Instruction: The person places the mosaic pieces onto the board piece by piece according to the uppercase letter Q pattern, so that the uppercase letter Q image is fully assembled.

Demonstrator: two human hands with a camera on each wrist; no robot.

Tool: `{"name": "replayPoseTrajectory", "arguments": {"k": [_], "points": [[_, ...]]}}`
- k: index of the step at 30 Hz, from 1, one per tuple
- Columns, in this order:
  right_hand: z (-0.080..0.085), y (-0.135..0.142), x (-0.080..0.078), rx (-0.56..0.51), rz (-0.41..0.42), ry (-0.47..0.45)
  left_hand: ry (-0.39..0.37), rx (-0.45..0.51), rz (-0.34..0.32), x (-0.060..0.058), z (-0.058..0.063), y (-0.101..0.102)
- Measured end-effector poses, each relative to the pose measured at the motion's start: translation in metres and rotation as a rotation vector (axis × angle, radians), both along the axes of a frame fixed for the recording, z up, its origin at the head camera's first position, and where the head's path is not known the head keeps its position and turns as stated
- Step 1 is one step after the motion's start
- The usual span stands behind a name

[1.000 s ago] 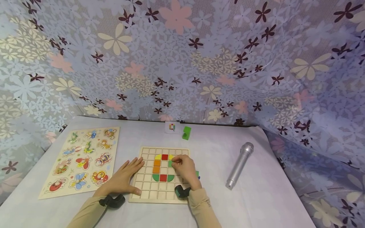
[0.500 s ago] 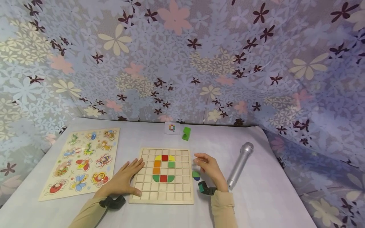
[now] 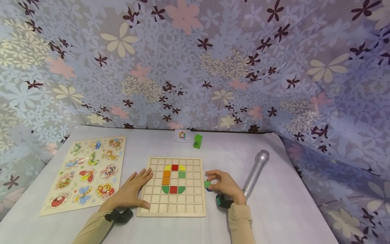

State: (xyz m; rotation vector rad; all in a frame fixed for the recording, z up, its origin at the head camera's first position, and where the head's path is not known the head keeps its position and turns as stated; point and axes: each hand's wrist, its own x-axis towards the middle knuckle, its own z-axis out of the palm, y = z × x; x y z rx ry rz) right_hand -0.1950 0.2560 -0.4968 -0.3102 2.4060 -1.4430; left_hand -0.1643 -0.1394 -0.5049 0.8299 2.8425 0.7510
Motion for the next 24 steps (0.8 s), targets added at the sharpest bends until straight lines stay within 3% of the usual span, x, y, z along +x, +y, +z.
{"name": "replayPoseTrajectory", "arguments": {"k": [9, 18, 24], "points": [[0.000, -0.008, -0.002, 0.009, -0.062, 0.010, 0.013, -0.003, 0.000, -0.001, -0.001, -0.001], [-0.002, -0.019, -0.006, 0.264, -0.314, 0.179, -0.005, -0.010, -0.004, -0.003, -0.002, -0.002], [-0.002, -0.022, -0.005, 0.296, -0.310, 0.172, -0.006, -0.025, 0.003, -0.003, -0.001, -0.001]]}}
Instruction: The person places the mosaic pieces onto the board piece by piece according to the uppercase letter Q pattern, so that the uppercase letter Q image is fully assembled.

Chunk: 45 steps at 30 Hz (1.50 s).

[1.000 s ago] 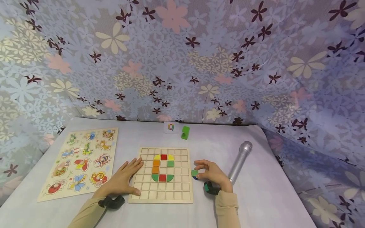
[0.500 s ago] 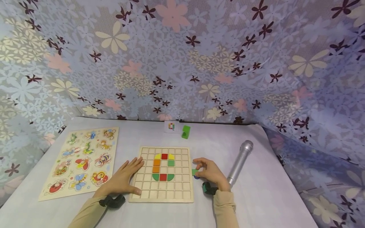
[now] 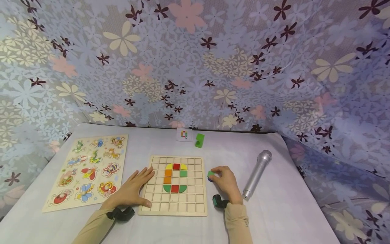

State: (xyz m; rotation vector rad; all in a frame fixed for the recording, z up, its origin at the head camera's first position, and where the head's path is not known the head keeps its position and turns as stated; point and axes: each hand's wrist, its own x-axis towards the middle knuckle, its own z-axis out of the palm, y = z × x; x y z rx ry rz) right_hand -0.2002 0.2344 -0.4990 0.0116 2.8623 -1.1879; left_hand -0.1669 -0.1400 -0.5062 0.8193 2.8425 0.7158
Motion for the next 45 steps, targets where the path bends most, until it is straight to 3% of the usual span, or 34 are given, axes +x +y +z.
{"name": "replayPoseTrajectory", "arguments": {"k": [6, 13, 19, 28, 32, 39, 45], "points": [[0.001, 0.000, -0.002, -0.036, -0.006, -0.019, 0.004, -0.001, -0.002, -0.001, 0.002, 0.000], [-0.003, 0.004, -0.005, -0.288, -0.081, -0.076, 0.000, 0.001, -0.005, 0.000, 0.002, 0.000], [0.000, -0.002, -0.007, -0.403, -0.140, -0.098, 0.003, 0.004, 0.002, 0.001, 0.002, 0.000], [0.010, -0.033, -0.003, -0.481, -0.040, -0.109, 0.001, -0.004, 0.004, 0.001, 0.002, 0.001], [0.012, -0.049, 0.000, -0.435, -0.014, -0.082, -0.005, 0.001, 0.003, 0.001, 0.002, 0.001], [0.013, -0.068, 0.006, -0.219, 0.089, 0.034, -0.001, -0.001, 0.006, 0.002, 0.003, 0.001], [0.011, -0.077, 0.009, -0.168, 0.159, 0.044, 0.003, -0.008, 0.004, 0.002, 0.003, 0.001]]}}
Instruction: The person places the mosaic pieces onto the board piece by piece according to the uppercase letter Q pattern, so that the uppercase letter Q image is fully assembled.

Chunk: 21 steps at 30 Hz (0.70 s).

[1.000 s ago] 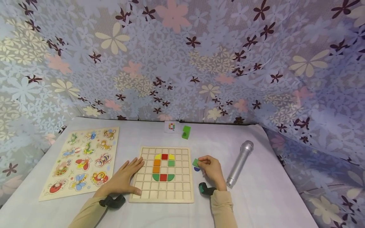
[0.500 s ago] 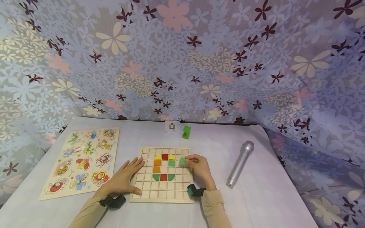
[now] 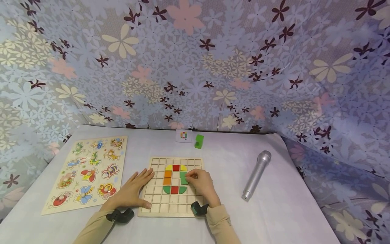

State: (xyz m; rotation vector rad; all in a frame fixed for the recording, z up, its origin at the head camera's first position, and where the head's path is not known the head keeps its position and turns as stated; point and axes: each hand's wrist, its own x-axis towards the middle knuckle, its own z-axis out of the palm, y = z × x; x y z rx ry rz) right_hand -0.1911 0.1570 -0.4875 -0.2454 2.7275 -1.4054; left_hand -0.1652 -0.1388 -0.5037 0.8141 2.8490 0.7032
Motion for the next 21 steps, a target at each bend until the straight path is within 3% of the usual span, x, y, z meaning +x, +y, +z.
{"name": "replayPoseTrajectory", "arguments": {"k": [11, 15, 21], "points": [[0.000, -0.008, 0.005, 0.056, 0.036, 0.000, -0.004, 0.009, 0.001, 0.000, -0.001, -0.001], [0.002, -0.001, 0.001, 0.012, 0.053, -0.008, -0.012, 0.014, 0.005, 0.001, 0.000, -0.001], [0.005, 0.034, -0.008, -0.106, -0.036, -0.052, -0.019, 0.019, 0.008, 0.000, 0.001, 0.000]]}}
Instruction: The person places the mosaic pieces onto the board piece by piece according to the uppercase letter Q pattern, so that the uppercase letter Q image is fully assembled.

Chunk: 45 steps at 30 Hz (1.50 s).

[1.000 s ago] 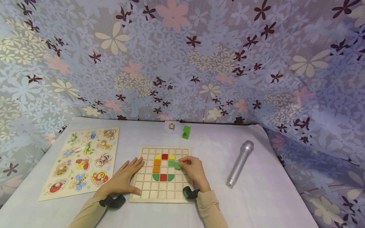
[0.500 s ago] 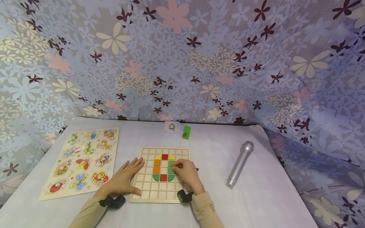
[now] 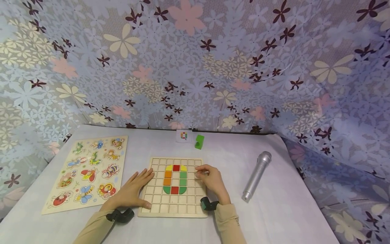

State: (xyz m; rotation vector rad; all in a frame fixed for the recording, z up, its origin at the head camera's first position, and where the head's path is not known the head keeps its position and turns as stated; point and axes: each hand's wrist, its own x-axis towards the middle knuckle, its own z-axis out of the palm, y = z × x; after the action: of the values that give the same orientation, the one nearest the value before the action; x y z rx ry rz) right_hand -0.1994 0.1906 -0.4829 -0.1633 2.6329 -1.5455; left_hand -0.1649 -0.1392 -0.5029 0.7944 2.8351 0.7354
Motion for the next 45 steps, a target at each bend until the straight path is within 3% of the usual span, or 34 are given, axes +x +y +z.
{"name": "replayPoseTrajectory", "arguments": {"k": [5, 9, 13, 23, 31, 34, 41, 45], "points": [[-0.006, 0.041, -0.003, 0.017, -0.041, -0.087, 0.017, 0.004, -0.009, 0.000, 0.000, 0.001], [-0.009, 0.059, -0.002, 0.024, 0.005, -0.142, 0.022, 0.006, -0.011, 0.000, 0.000, 0.000], [-0.009, 0.056, -0.003, 0.057, 0.018, -0.123, 0.028, 0.007, -0.009, 0.000, 0.000, 0.000], [-0.009, 0.031, -0.001, 0.228, -0.042, -0.020, -0.004, 0.012, 0.005, 0.000, -0.003, -0.001], [-0.007, 0.031, -0.002, 0.365, -0.060, 0.029, -0.022, 0.008, 0.031, 0.000, -0.001, 0.001], [-0.008, 0.033, -0.003, 0.335, -0.090, 0.003, -0.010, 0.001, 0.032, 0.000, 0.000, 0.002], [-0.013, 0.039, -0.005, 0.155, -0.186, -0.059, -0.014, 0.014, 0.029, 0.001, 0.000, 0.002], [-0.010, 0.038, -0.005, 0.126, -0.172, -0.053, 0.000, 0.018, 0.028, 0.001, 0.001, 0.002]]}}
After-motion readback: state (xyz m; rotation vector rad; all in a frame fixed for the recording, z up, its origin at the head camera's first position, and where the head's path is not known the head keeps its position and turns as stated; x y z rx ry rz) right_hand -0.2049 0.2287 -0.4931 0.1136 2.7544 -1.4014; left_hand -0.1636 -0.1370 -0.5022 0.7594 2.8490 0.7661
